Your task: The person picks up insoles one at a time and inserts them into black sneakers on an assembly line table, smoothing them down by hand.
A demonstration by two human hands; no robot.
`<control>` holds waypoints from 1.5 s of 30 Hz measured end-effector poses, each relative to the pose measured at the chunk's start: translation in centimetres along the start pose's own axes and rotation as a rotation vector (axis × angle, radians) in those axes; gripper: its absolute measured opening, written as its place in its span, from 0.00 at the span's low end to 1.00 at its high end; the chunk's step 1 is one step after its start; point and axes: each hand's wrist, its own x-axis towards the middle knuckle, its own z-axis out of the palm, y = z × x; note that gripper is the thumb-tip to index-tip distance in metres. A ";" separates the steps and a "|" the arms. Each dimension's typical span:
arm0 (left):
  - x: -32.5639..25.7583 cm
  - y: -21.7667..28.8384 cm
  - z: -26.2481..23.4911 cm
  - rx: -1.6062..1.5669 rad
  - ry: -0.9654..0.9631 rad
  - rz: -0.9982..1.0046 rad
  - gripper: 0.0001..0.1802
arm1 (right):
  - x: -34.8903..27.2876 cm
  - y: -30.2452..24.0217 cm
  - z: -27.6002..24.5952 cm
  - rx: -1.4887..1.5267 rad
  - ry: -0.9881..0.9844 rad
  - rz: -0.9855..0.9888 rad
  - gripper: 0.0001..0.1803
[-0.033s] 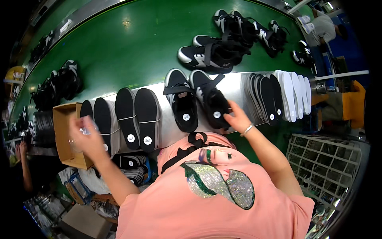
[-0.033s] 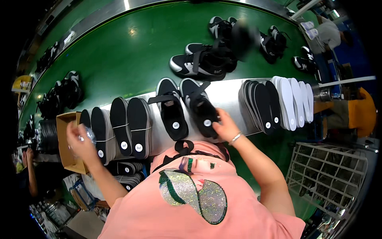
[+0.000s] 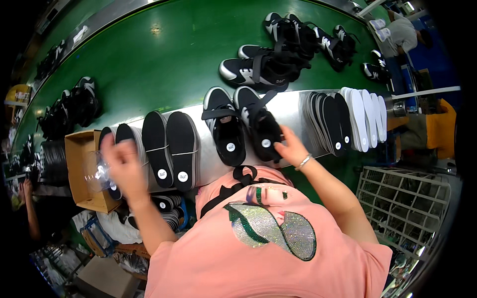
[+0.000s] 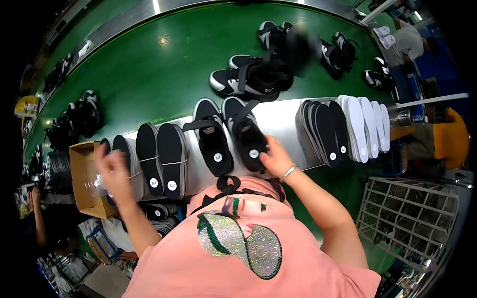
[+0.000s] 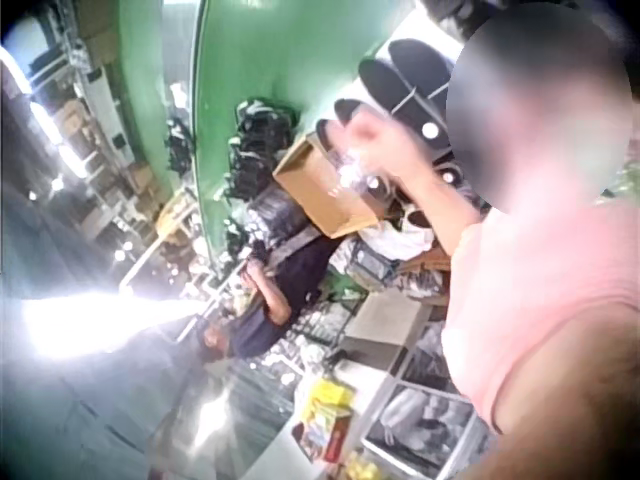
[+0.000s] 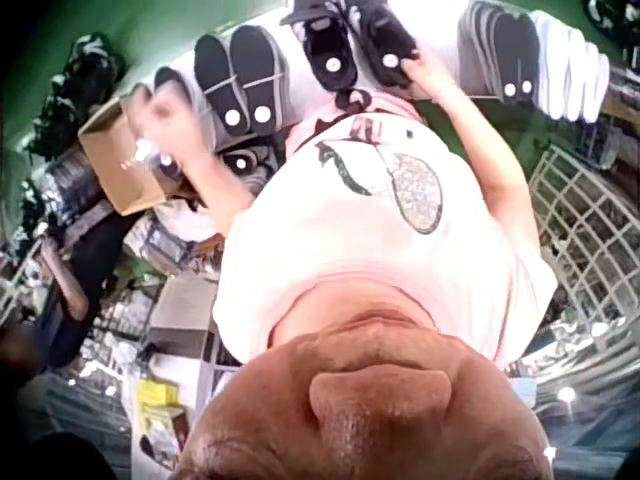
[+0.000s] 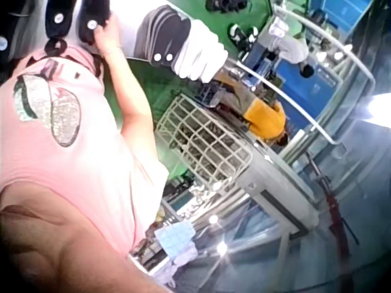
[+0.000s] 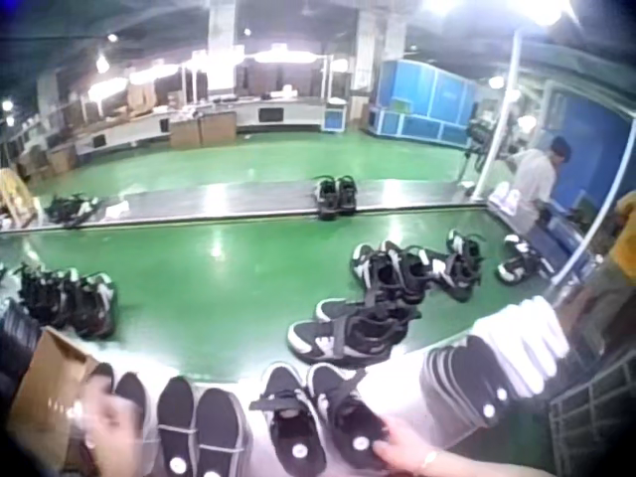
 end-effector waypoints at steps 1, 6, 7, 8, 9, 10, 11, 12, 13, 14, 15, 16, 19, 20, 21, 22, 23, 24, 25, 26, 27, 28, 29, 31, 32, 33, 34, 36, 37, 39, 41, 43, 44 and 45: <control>-1.8 1.1 3.0 0.043 -0.175 0.123 0.25 | 0.2 -0.6 0.5 -0.009 -0.011 0.042 0.26; -8.0 7.8 13.8 0.308 -0.876 0.366 0.40 | 1.2 -0.8 -0.5 -0.114 -0.100 -0.104 0.25; -8.2 7.9 15.5 0.328 -0.888 0.372 0.40 | 1.9 -0.5 -1.7 -0.184 -0.041 -0.225 0.25; -8.2 8.0 16.7 0.348 -0.899 0.377 0.40 | 2.7 -0.4 -2.8 -0.255 0.017 -0.345 0.25; -7.9 7.6 17.0 0.355 -0.903 0.373 0.37 | 3.4 -0.8 -3.7 -0.361 0.088 -0.364 0.24; -7.4 7.4 16.8 0.304 -0.865 0.363 0.36 | 4.3 -1.3 -4.5 -0.431 0.153 -0.376 0.25; -6.7 7.4 16.2 0.242 -0.851 0.324 0.35 | 5.8 -0.6 -5.2 -0.435 0.205 -0.349 0.25; -5.6 7.8 15.2 0.185 -0.842 0.286 0.34 | 7.5 0.2 -5.6 -0.434 0.256 -0.317 0.25; -4.4 8.1 14.4 0.112 -0.824 0.246 0.32 | 8.9 0.2 -6.2 -0.505 0.335 -0.331 0.25; -3.1 8.8 13.3 -0.005 -0.825 0.187 0.31 | 10.3 0.3 -6.8 -0.577 0.412 -0.343 0.25; -2.0 8.2 12.6 -0.065 -0.749 0.168 0.30 | 12.1 0.4 -6.8 -0.602 0.413 -0.349 0.25; -0.6 9.0 12.2 -0.113 -0.670 0.136 0.29 | 13.1 0.1 -7.1 -0.674 0.387 -0.293 0.26; 5.0 9.4 13.2 0.029 -0.504 0.182 0.31 | 16.0 -0.3 -7.6 -0.720 0.168 -0.057 0.23; 7.0 9.2 13.7 0.071 -0.495 0.206 0.31 | 16.9 -0.1 -8.1 -0.662 0.074 0.001 0.23; 8.8 8.6 14.2 0.173 -0.487 0.092 0.31 | 18.2 -0.3 -8.6 -0.611 -0.014 0.043 0.22; 10.9 6.1 14.9 0.287 -0.488 0.074 0.34 | 18.6 -0.7 -8.4 -0.680 -0.006 -0.007 0.22; 12.5 4.3 15.4 0.350 -0.460 0.079 0.36 | 18.6 -1.5 -8.4 -0.698 -0.032 -0.011 0.22; 13.6 3.4 16.3 0.409 -0.450 0.096 0.39 | 18.1 -1.8 -8.9 -0.708 -0.051 0.006 0.22; 14.1 2.7 17.1 0.425 -0.483 0.042 0.40 | 17.7 -1.9 -9.0 -0.741 -0.048 -0.009 0.22; 14.3 2.4 17.7 0.442 -0.514 -0.014 0.42 | 16.9 -2.4 -9.1 -0.736 -0.033 -0.012 0.22; 13.5 2.5 18.4 0.394 -0.478 0.038 0.43 | 16.0 -3.0 -8.9 -0.742 0.010 -0.019 0.21; 11.8 2.1 19.0 0.331 -0.260 0.273 0.37 | 15.0 -3.3 -8.2 -0.749 0.031 -0.024 0.21; 10.8 2.2 19.4 0.281 -0.143 0.397 0.30 | 14.2 -3.9 -8.1 -0.761 0.095 -0.089 0.19; 7.0 5.1 18.6 0.022 -0.176 0.394 0.11 | 11.6 -4.9 -7.0 -0.766 0.124 -0.077 0.17; 4.6 5.9 18.7 -0.124 -0.325 0.326 0.08 | 10.4 -4.9 -6.6 -0.767 0.131 -0.054 0.16; 1.9 7.2 18.5 -0.260 -0.604 0.147 0.08 | 9.0 -4.3 -6.0 -0.775 0.151 -0.062 0.16; -0.8 7.7 18.5 -0.336 -0.891 0.053 0.09 | 7.3 -4.0 -5.2 -0.784 0.176 -0.080 0.15; -6.4 6.7 19.9 -0.477 -1.068 -0.069 0.13 | 4.2 -4.2 -3.9 -0.766 0.184 -0.091 0.13; -8.0 7.2 20.0 -0.448 -1.059 -0.090 0.15 | 2.9 -4.2 -3.4 -0.746 0.187 -0.100 0.13; -9.8 7.3 20.5 -0.326 -0.841 0.047 0.26 | 0.8 -3.9 -2.4 -0.690 0.177 -0.121 0.12; -10.6 7.6 20.9 -0.174 -0.655 0.202 0.35 | -0.9 -3.8 -1.9 -0.635 0.132 -0.073 0.14; -10.1 7.8 21.6 -0.128 -0.564 0.301 0.35 | -2.0 -4.5 -2.6 -0.591 0.139 -0.053 0.15; -9.7 7.8 22.0 -0.113 -0.511 0.319 0.34 | -2.3 -4.4 -3.3 -0.573 0.158 -0.079 0.16; -9.2 7.9 22.4 -0.138 -0.472 0.358 0.34 | -2.6 -3.7 -4.1 -0.550 0.311 -0.206 0.14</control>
